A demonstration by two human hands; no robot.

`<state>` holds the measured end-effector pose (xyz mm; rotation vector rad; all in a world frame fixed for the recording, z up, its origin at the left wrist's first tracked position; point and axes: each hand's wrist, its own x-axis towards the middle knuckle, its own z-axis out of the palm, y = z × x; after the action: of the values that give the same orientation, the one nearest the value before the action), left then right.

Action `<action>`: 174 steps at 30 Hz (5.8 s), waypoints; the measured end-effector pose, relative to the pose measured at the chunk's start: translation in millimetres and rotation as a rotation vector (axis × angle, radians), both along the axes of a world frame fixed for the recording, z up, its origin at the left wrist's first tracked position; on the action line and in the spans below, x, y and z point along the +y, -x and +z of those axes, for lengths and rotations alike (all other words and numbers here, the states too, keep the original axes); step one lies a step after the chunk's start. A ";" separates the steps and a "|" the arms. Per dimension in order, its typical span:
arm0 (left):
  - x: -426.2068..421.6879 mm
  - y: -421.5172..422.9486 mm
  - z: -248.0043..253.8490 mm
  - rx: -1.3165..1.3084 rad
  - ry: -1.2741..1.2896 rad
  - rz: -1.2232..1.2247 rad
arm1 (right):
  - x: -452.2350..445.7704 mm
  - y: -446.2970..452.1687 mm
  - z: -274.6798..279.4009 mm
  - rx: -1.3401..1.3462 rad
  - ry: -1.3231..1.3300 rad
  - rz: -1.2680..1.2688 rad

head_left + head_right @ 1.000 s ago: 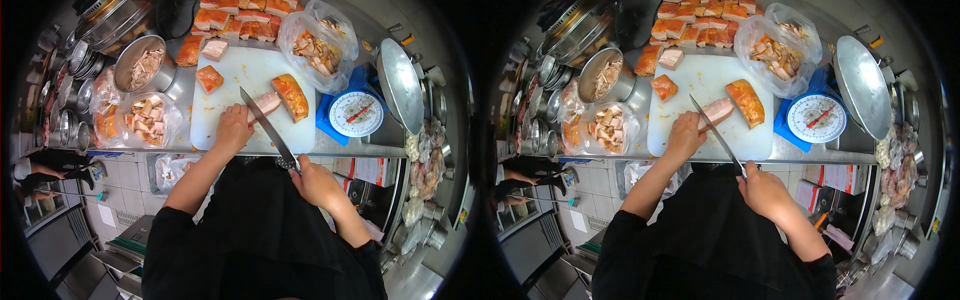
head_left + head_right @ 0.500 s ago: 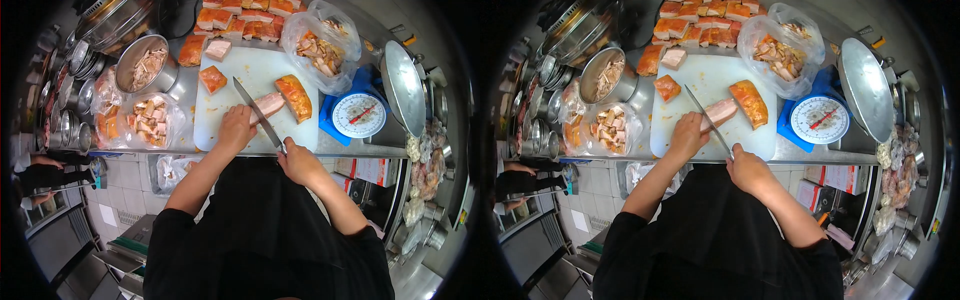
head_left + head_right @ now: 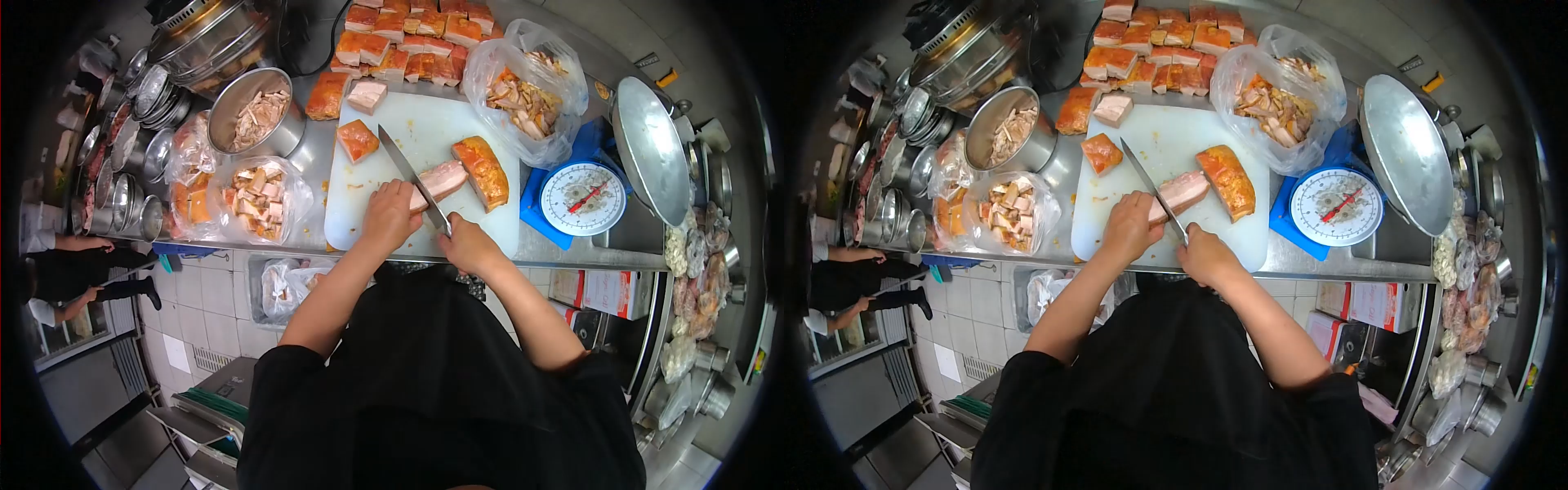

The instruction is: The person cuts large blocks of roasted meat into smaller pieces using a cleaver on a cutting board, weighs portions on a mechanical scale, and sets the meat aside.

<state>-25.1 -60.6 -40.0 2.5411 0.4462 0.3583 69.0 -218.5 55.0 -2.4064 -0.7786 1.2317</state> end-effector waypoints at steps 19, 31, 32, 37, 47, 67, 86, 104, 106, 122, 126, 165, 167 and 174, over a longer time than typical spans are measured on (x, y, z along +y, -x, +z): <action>-10.2 -71.1 29.9 0.108 0.214 -0.069 | -151.8 -40.3 39.5 -0.037 -0.444 -0.546; -17.4 -66.7 52.0 0.232 0.032 -0.111 | -179.7 -32.4 40.8 -0.070 -0.239 -0.345; -25.2 -67.6 53.0 0.177 -0.102 -0.127 | -178.5 -33.7 39.7 -0.105 -0.257 -0.301; -26.0 -73.0 46.4 0.286 0.029 -0.092 | -180.6 -39.6 35.4 -0.094 -0.310 -0.230; 5.1 -80.6 96.8 -0.069 0.300 0.043 | -198.2 -52.4 25.2 -0.017 -0.274 -0.297; -178.5 -345.8 274.6 0.143 -0.247 -0.561 | -242.8 -43.3 26.7 -0.045 -0.380 -0.297; -179.5 -311.7 298.3 -0.045 -0.335 -0.471 | -261.5 -70.6 23.6 -0.087 -0.423 -0.045; 119.0 -345.3 259.5 -0.107 -0.046 0.051 | -221.5 -88.2 46.8 0.032 -0.212 -0.220; 189.8 -372.8 186.4 0.019 -0.136 0.254 | -209.3 -80.6 45.0 0.034 -0.180 -0.274; 295.6 -420.9 96.9 0.358 -0.473 0.607 | -143.1 -43.7 60.9 0.113 -0.062 -0.638; 293.5 -410.7 108.0 0.399 -0.425 0.508 | -142.5 -39.9 62.5 0.082 -0.090 -0.654; -32.3 4.9 51.7 -0.165 -0.292 0.442 | -209.0 -98.1 -29.4 0.044 -0.238 -0.112; 1.6 22.8 45.9 -0.058 -0.203 0.414 | -209.1 -97.7 -44.1 -0.080 -0.275 -0.060; 85.6 52.4 15.4 0.061 0.311 0.560 | -194.9 -85.4 -17.9 -0.006 -0.189 -0.156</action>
<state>-77.5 25.0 -24.5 2.0956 1.1474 0.3758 154.4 -413.4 37.1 -2.2714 -0.6628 1.0422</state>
